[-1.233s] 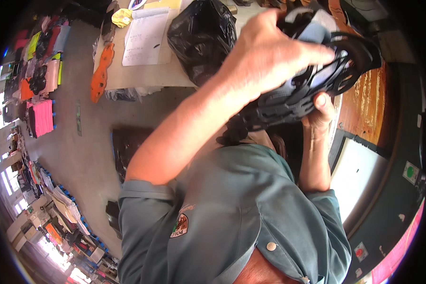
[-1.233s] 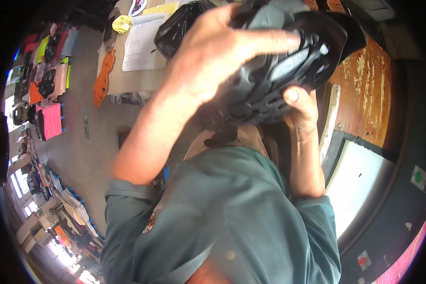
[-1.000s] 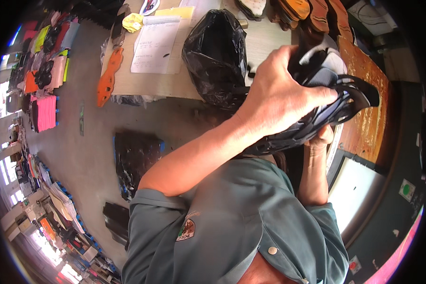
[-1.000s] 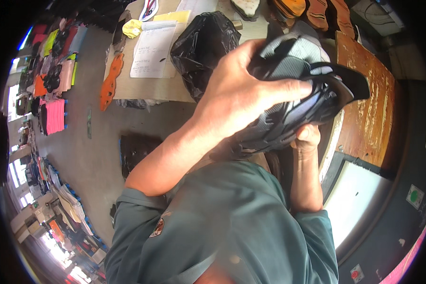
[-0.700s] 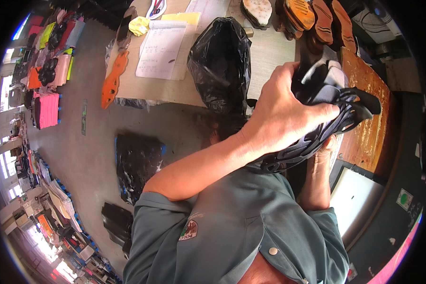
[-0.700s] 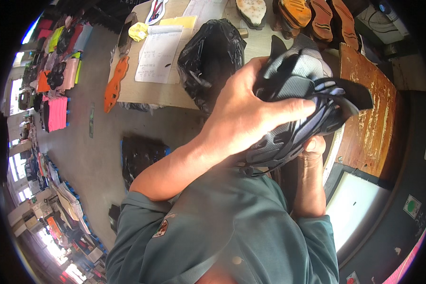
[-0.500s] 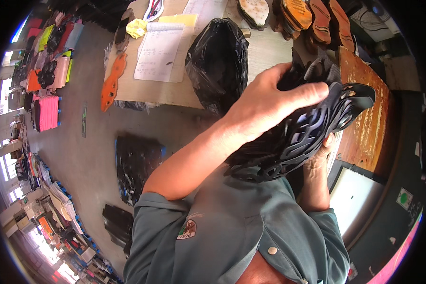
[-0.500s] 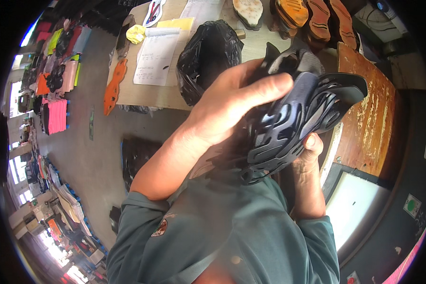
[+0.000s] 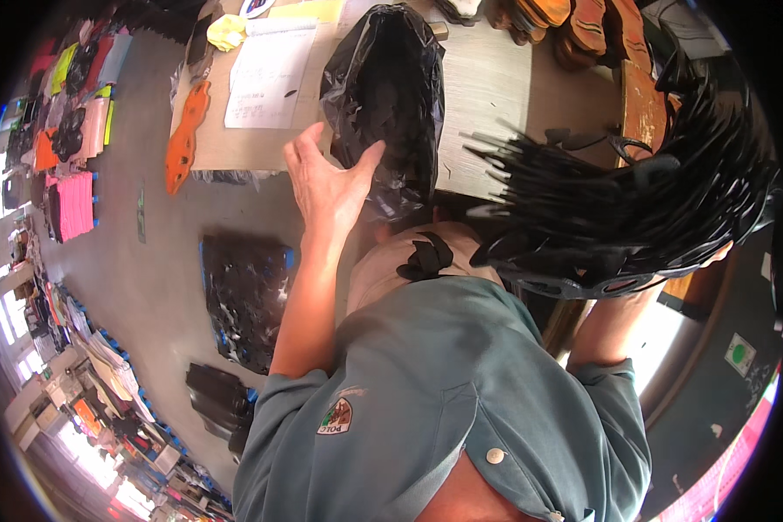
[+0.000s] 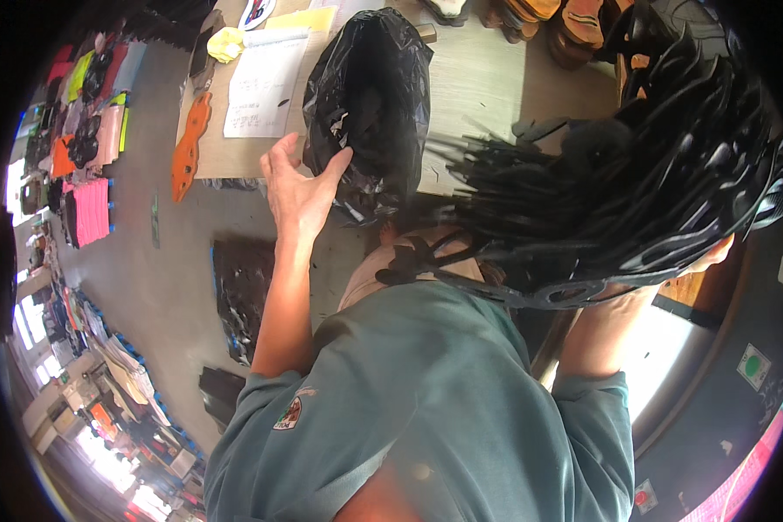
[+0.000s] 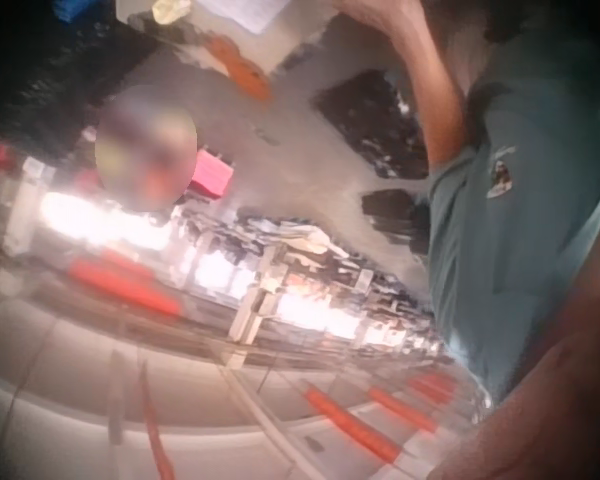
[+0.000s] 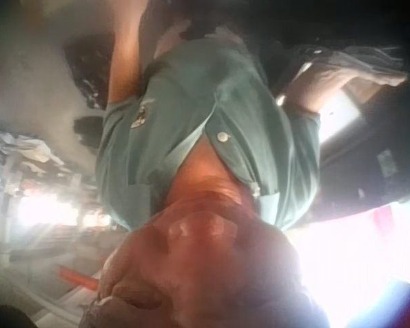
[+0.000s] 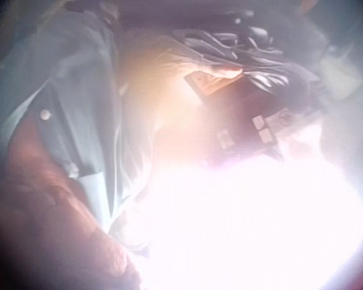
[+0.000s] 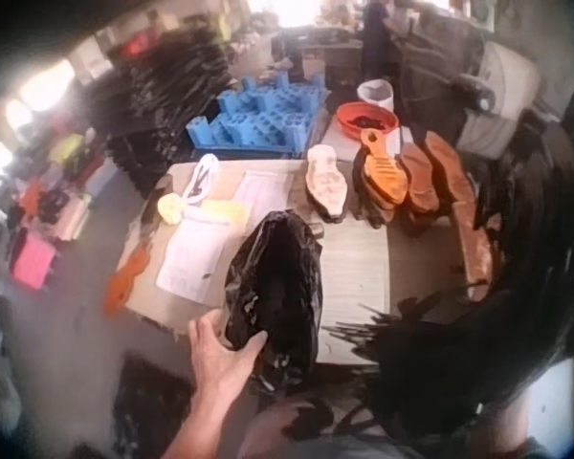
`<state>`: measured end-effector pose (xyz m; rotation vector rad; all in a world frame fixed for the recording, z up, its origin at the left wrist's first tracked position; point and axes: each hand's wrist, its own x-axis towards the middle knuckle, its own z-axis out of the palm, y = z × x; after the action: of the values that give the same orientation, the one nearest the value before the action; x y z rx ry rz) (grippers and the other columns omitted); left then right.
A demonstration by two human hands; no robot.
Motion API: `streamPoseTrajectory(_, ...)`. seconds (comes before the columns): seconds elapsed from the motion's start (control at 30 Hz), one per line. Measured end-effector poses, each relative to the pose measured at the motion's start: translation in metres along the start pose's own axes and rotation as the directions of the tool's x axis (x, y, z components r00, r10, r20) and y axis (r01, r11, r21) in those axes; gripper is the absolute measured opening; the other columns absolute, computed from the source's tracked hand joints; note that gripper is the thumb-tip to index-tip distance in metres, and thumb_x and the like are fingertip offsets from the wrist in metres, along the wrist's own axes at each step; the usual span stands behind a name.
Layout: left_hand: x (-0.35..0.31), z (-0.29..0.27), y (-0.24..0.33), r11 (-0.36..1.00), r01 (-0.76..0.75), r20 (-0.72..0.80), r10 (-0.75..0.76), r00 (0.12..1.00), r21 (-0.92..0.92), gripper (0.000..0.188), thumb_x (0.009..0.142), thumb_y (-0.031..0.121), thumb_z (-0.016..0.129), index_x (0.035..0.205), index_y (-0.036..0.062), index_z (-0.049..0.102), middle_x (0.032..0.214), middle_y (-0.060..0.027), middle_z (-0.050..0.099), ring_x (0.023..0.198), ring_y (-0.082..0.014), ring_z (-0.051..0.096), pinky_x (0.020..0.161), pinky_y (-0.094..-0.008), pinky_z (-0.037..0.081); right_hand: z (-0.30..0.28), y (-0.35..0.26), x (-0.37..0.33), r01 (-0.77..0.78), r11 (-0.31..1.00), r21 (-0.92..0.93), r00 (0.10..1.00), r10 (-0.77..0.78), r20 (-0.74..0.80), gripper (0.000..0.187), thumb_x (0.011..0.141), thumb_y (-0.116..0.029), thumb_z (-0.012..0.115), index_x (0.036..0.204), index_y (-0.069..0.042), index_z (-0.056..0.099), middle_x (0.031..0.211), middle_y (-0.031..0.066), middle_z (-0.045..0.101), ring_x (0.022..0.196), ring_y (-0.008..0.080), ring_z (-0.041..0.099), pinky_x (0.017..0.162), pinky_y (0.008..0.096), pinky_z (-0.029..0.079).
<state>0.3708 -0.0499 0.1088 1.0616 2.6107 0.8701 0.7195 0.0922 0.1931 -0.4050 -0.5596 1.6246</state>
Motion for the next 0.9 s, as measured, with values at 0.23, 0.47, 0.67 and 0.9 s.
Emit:
streamPoseTrajectory(0.23, 0.006, 0.001, -0.066, 0.615, 0.504, 0.358, -0.355, 0.864, -0.606, 0.027, 0.099, 0.008, 0.069, 0.125, -0.0011, 0.066, 0.09, -0.0048, 0.07, 0.069, -0.0105, 0.063, 0.066, -0.0258, 0.051, 0.009, 0.042, -0.001, -0.196, 0.961, -0.196, 0.977, 0.174, -0.121, 0.051, 0.085, -0.039, 0.079, 0.117, -0.002, 0.065, 0.107, 0.0152, 0.072, 0.095, 0.0328, 0.073, 0.089, 0.0493, 0.061)
streamPoseTrajectory(0.47, 0.019, -0.015, -0.046, 0.477, 0.272, 0.18, -0.229, 0.957, -0.836, 0.017, 0.106, 0.016, 0.063, 0.113, 0.0015, 0.069, 0.088, -0.0002, 0.067, 0.063, -0.0082, 0.057, 0.06, -0.0248, 0.048, 0.022, 0.134, 0.021, -0.755, 0.639, -0.147, 0.655, 0.739, -0.154, 0.036, 0.088, -0.027, 0.08, 0.117, -0.006, 0.07, 0.104, 0.0098, 0.074, 0.096, 0.0258, 0.071, 0.091, 0.041, 0.057)
streamPoseTrajectory(0.67, 0.017, -0.02, -0.033, 0.365, 0.302, 0.223, -0.242, 0.944, -0.881, 0.02, 0.108, 0.02, 0.063, 0.118, 0.0037, 0.07, 0.077, 0.0056, 0.058, 0.055, -0.0034, 0.049, 0.048, -0.0211, 0.038, 0.039, 0.213, 0.023, -0.866, 0.48, -0.136, 0.492, 0.867, -0.073, 0.034, 0.09, -0.023, 0.082, 0.112, -0.001, 0.07, 0.1, 0.0131, 0.075, 0.079, 0.024, 0.073, 0.071, 0.0386, 0.063)
streamPoseTrajectory(0.9, 0.026, -0.022, -0.045, 0.327, 0.261, 0.208, -0.188, 0.96, -0.908, 0.021, 0.109, 0.022, 0.062, 0.111, 0.0041, 0.074, 0.074, 0.0056, 0.059, 0.058, -0.0016, 0.048, 0.05, -0.0189, 0.037, 0.052, 0.26, 0.01, -0.948, 0.291, -0.126, 0.306, 0.944, -0.123, 0.044, 0.092, -0.041, 0.079, 0.116, -0.005, 0.071, 0.102, 0.0102, 0.075, 0.087, 0.0241, 0.073, 0.079, 0.041, 0.063)
